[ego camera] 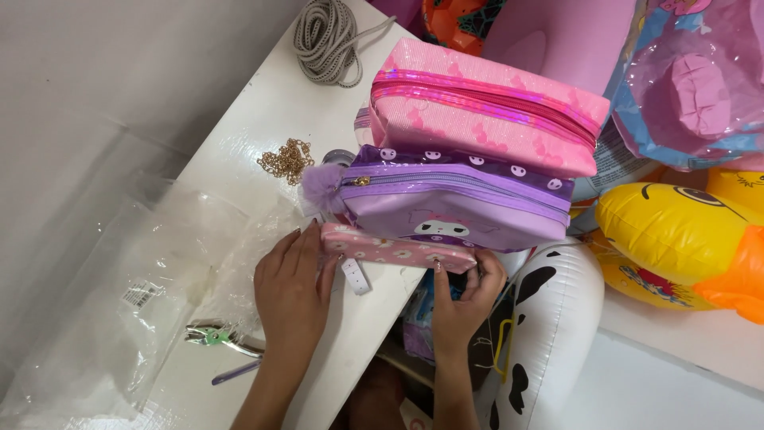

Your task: Tagging and organizing floral-patterned pencil cases by writing on price tags, punching holes, and attaching them to the zippers.

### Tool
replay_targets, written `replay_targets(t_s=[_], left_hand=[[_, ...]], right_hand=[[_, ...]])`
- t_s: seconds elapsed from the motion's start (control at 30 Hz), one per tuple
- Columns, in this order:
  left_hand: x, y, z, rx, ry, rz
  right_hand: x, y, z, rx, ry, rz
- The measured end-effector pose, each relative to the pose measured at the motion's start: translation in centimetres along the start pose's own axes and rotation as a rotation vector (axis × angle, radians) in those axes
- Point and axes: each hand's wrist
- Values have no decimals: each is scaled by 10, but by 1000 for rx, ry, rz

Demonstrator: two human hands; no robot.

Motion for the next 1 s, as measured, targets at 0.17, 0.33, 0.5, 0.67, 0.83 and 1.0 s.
replay_targets(t_s=[0.17, 0.33, 0.5, 0.67, 0.83, 1.0], left_hand=[[-12, 12, 23, 133, 57, -18], [-12, 21, 35, 243, 93, 1], [-14, 33, 59, 476, 177, 40], [-17, 39, 102, 590, 164, 195], [-9, 35, 150, 634, 209, 338], [10, 34, 199, 601, 283, 494]], right_hand=[[3, -12, 3, 43, 35, 60], [8, -30, 7, 107, 195, 253], [20, -69, 5, 52, 158, 390], [36, -114, -14, -109, -189, 332], [59, -158, -29, -215, -537, 215], [84, -205, -39, -237, -727, 292]])
Point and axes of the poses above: each hand's wrist, its own x-axis away from the middle knuckle, its own z-axis out of the back of the hand, y = z × x, and after that the axes turned 9 degrees about -z, right-handed
